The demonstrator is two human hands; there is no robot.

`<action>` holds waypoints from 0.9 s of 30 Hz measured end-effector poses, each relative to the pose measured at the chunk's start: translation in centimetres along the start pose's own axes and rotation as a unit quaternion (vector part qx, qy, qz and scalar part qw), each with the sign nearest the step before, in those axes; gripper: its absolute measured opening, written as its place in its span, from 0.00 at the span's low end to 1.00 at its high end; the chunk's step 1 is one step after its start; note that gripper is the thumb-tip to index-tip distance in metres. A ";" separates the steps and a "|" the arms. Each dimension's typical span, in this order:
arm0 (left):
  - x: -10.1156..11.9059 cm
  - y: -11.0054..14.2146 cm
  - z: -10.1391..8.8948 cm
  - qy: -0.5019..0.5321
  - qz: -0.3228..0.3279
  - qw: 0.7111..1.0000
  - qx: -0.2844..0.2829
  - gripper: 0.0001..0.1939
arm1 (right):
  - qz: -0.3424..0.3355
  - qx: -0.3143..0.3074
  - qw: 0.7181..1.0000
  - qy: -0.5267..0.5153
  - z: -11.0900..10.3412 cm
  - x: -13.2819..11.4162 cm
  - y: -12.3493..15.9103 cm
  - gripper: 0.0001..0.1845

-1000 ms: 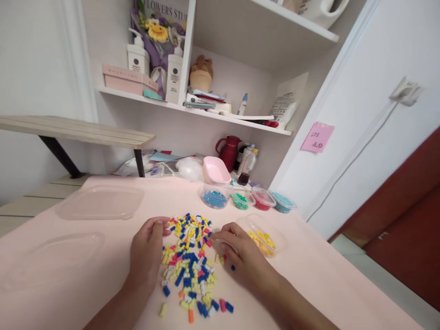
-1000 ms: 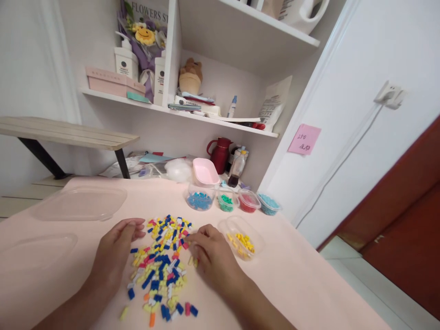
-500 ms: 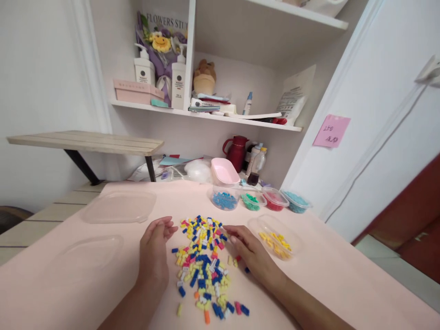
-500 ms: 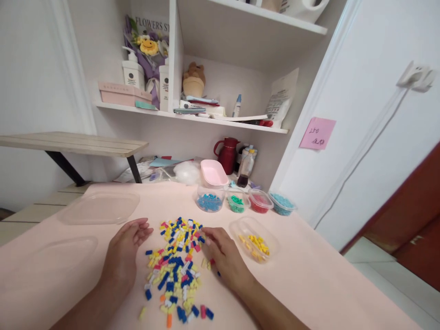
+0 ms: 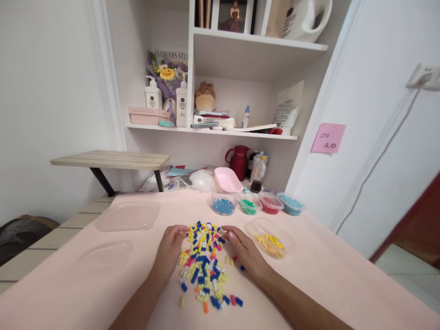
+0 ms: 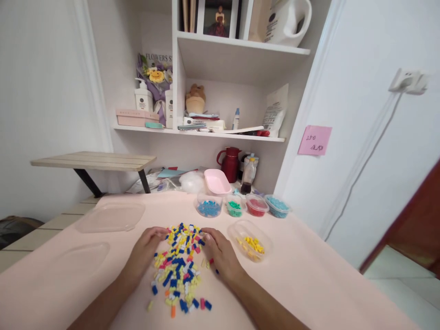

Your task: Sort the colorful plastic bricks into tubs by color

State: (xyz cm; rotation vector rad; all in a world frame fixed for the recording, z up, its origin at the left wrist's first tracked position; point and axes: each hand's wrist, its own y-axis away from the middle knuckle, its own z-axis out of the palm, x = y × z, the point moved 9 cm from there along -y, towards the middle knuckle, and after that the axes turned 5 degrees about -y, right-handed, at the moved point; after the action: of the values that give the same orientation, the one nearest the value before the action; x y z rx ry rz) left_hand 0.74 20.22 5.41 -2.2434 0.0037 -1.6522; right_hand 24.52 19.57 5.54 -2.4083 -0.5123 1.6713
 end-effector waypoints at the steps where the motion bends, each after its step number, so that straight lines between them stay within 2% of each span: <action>1: 0.7 0.2 0.6 -0.071 0.036 0.997 -0.016 0.11 | -0.001 0.002 1.000 -0.004 0.0 -0.1 0.0 0.27; 3: 1.9 0.9 2.3 -0.198 0.098 0.974 -0.056 0.14 | -0.003 0.008 1.000 -0.008 -0.1 -0.2 0.1 0.27; 6: 3.0 2.6 4.4 -0.339 0.146 0.921 -0.123 0.18 | -0.012 0.009 1.000 -0.012 -0.2 -0.4 0.1 0.26; 10: 3.8 4.9 4.6 -0.456 0.164 0.860 -0.159 0.22 | -0.035 0.000 0.999 0.003 -0.1 -0.5 0.0 0.24; 12: 3.9 6.3 4.5 -0.473 0.184 0.839 -0.195 0.22 | -0.036 -0.001 0.999 0.022 -0.1 -0.3 -0.2 0.23; 17: 2.9 9.7 5.1 -0.463 0.199 0.796 -0.335 0.28 | -0.027 -0.005 0.998 0.049 -0.1 -0.4 -0.3 0.20; 21: 2.2 11.0 6.0 -0.445 0.215 0.771 -0.401 0.28 | -0.028 -0.013 0.998 0.054 0.0 -0.6 -0.3 0.19; 23: 2.5 11.0 6.3 -0.431 0.238 0.769 -0.408 0.27 | -0.029 -0.014 0.998 0.054 -0.1 -0.6 -0.4 0.19; 24: 2.9 10.6 6.2 -0.426 0.249 0.775 -0.394 0.26 | -0.029 -0.014 0.998 0.054 -0.1 -0.6 -0.4 0.19; 27: 4.6 8.0 4.6 -0.457 0.252 0.807 -0.278 0.22 | -0.035 -0.015 0.998 0.052 -0.1 -0.6 -0.3 0.18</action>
State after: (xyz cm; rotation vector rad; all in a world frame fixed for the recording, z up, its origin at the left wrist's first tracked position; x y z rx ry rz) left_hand 8.12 13.08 6.19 -2.8728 0.8479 -0.1924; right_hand 24.43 19.65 6.17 -2.4525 -0.6025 1.5120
